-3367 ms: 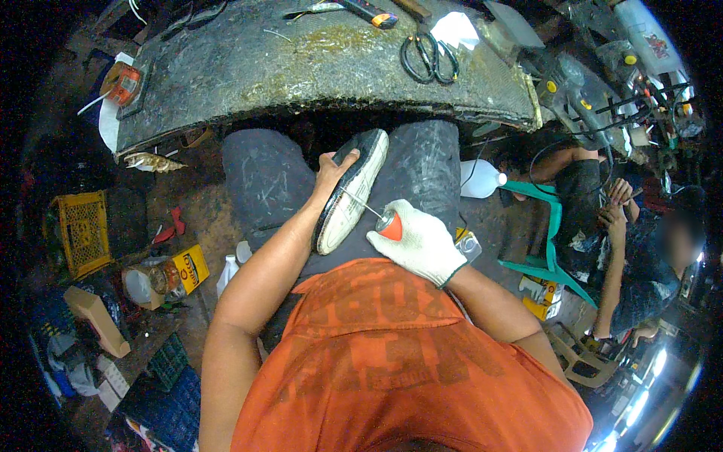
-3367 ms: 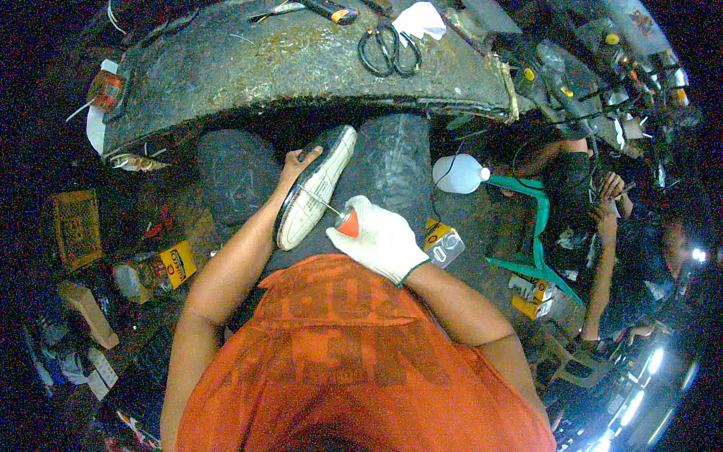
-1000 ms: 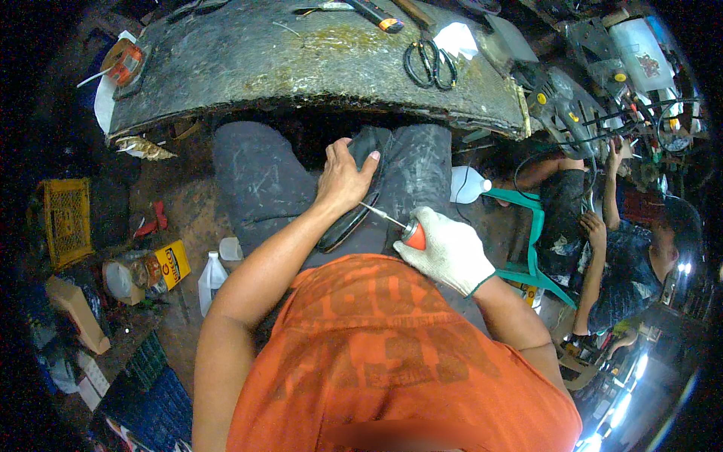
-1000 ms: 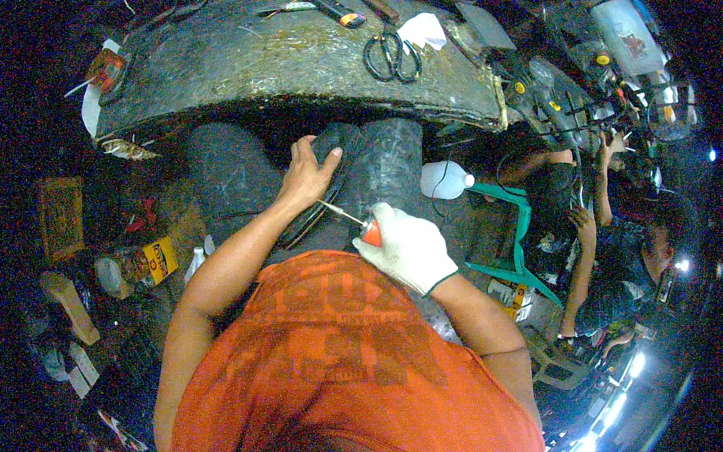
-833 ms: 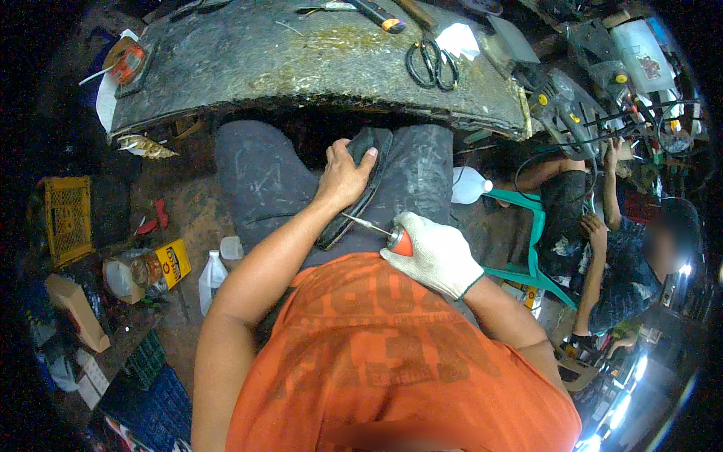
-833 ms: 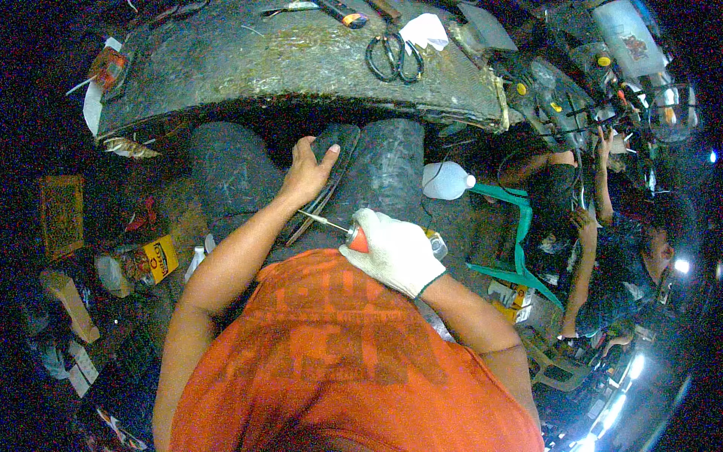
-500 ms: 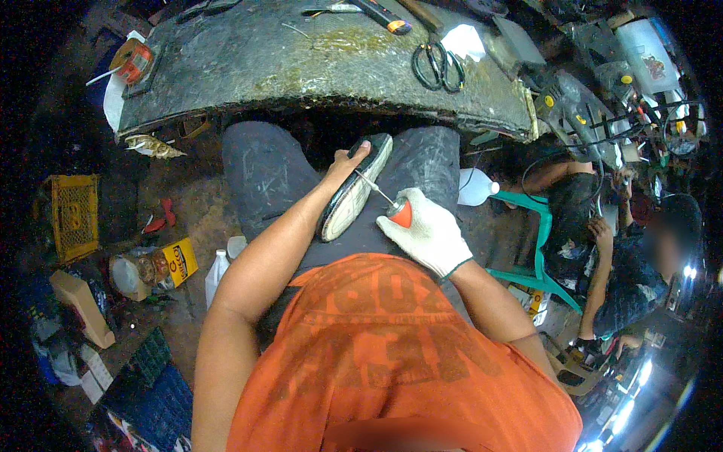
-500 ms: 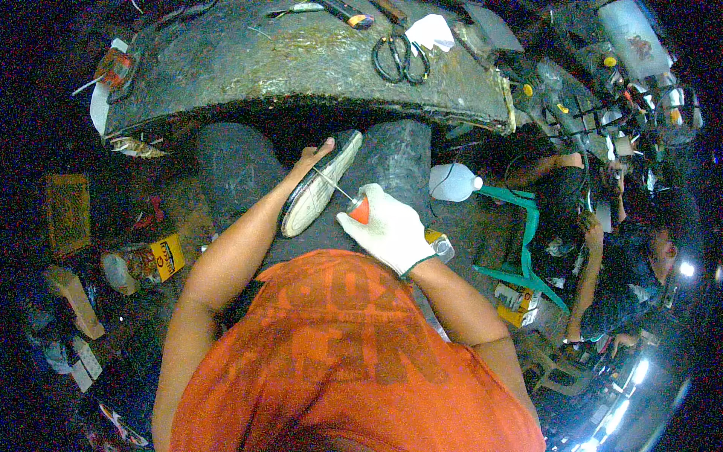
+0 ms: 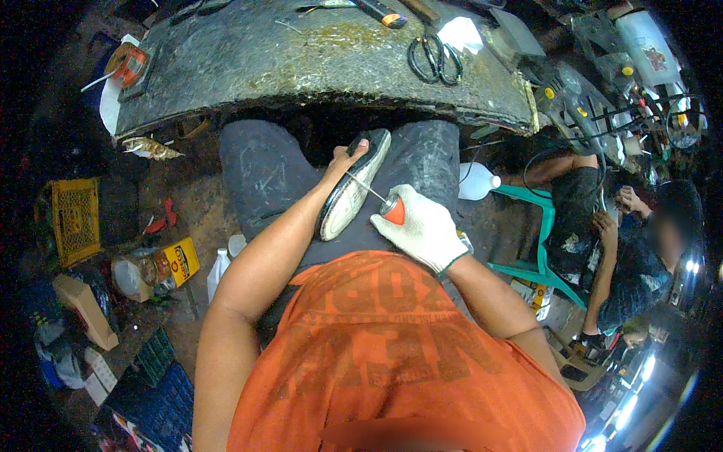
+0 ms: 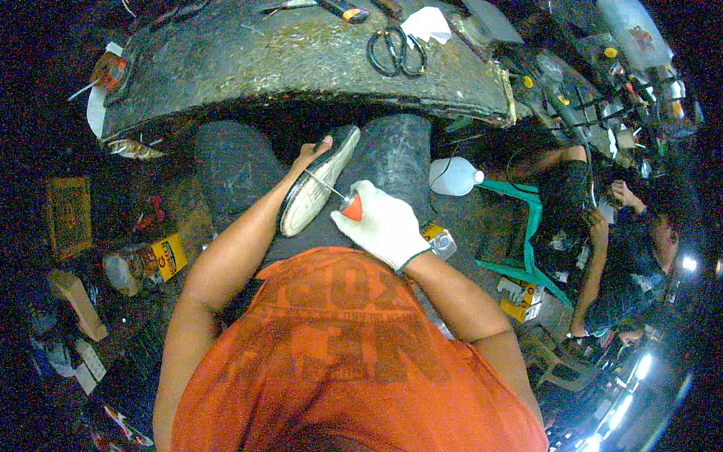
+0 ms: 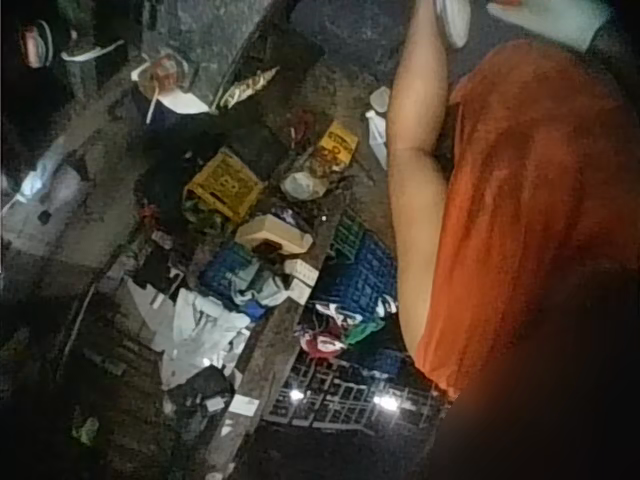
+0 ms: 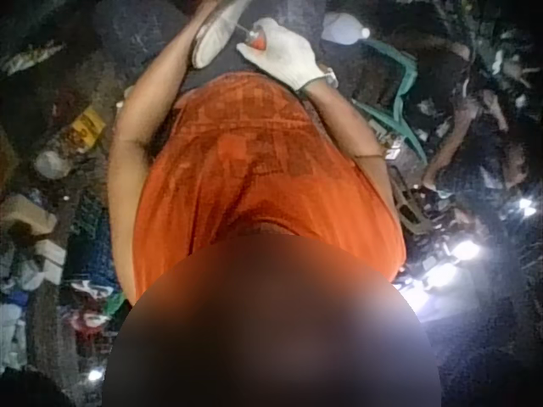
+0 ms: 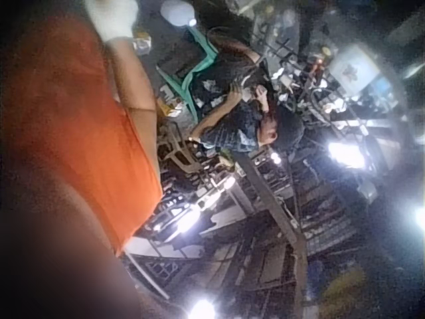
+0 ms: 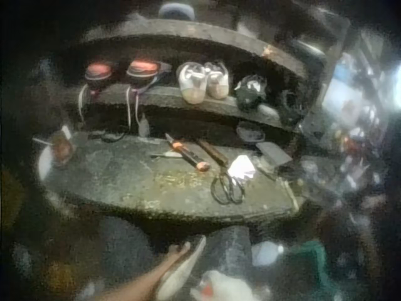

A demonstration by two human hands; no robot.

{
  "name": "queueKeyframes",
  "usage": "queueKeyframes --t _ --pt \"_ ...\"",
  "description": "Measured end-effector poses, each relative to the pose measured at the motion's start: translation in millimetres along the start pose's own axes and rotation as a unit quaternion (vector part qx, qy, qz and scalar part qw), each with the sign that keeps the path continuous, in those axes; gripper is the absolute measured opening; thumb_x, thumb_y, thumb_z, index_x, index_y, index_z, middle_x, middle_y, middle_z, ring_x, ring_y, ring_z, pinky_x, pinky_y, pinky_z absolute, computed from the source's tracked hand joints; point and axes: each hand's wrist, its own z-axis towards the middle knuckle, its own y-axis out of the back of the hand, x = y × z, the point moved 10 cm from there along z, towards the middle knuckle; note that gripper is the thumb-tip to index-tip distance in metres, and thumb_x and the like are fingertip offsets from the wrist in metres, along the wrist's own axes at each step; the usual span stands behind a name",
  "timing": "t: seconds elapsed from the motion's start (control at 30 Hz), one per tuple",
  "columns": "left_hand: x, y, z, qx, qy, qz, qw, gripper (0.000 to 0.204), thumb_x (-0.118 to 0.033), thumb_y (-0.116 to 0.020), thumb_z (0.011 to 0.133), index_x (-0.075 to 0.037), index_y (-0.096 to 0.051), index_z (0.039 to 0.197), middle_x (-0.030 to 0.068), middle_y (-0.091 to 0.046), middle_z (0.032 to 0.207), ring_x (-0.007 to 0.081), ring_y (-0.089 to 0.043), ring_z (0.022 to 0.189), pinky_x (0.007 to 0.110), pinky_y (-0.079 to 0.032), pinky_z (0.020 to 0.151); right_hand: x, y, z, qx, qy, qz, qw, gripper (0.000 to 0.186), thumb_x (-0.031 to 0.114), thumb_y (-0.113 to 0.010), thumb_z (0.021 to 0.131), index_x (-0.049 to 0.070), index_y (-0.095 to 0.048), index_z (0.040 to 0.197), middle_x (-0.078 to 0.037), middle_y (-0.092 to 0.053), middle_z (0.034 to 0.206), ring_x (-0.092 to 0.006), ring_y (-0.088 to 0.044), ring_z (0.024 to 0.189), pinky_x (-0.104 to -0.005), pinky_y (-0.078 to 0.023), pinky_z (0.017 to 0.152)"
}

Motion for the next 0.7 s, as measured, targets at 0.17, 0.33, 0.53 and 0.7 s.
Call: queueKeyframes --t 0.17,0.33,0.53,0.7 --pt "1.4 -1.0 -2.5 0.009 0.005 -0.002 1.000 0.111 -0.085 -0.067 0.089 0.012 -0.050 0.141 0.0328 -0.069 0.129 0.0404 -0.069 0.123 0.045 -0.052 0.109 1.1 -1.4 3.1 -0.023 0.018 -0.006 1.000 0.057 0.052 -0.076 0.095 0.007 -0.061 0.127 -0.022 -0.077 0.106 -0.0450 -0.075 0.097 -0.0517 -0.061 0.084" --pt "1.5 -2.4 -4.3 0.018 0.008 -0.001 1.000 0.114 -0.086 -0.067 0.089 0.012 -0.049 0.143 0.0336 -0.067 0.133 0.0415 -0.067 0.127 0.045 -0.051 0.110 3.9 -4.3 1.0 -0.032 0.034 -0.003 0.999 0.057 0.052 -0.076 0.095 0.007 -0.061 0.127 -0.022 -0.077 0.105 -0.0450 -0.075 0.096 -0.0519 -0.061 0.083" --pt "-1.5 -3.1 -4.7 0.025 0.010 0.001 1.000 0.116 -0.087 -0.066 0.089 0.013 -0.048 0.146 0.0345 -0.066 0.136 0.0427 -0.065 0.130 0.046 -0.050 0.112 9.5 -6.6 -1.7 -0.024 0.049 -0.020 0.998 0.055 0.050 -0.075 0.095 0.008 -0.059 0.126 -0.021 -0.076 0.104 -0.0440 -0.075 0.093 -0.0526 -0.061 0.080" --pt "-3.4 -2.5 -5.1 0.026 0.011 0.006 1.000 0.119 -0.088 -0.065 0.088 0.013 -0.047 0.148 0.0353 -0.064 0.140 0.0438 -0.063 0.134 0.046 -0.049 0.114 16.5 -7.7 -4.4 -0.034 0.079 -0.025 0.996 0.050 0.049 -0.075 0.095 0.008 -0.059 0.120 -0.019 -0.073 0.098 -0.0410 -0.075 0.090 -0.0511 -0.060 0.076"
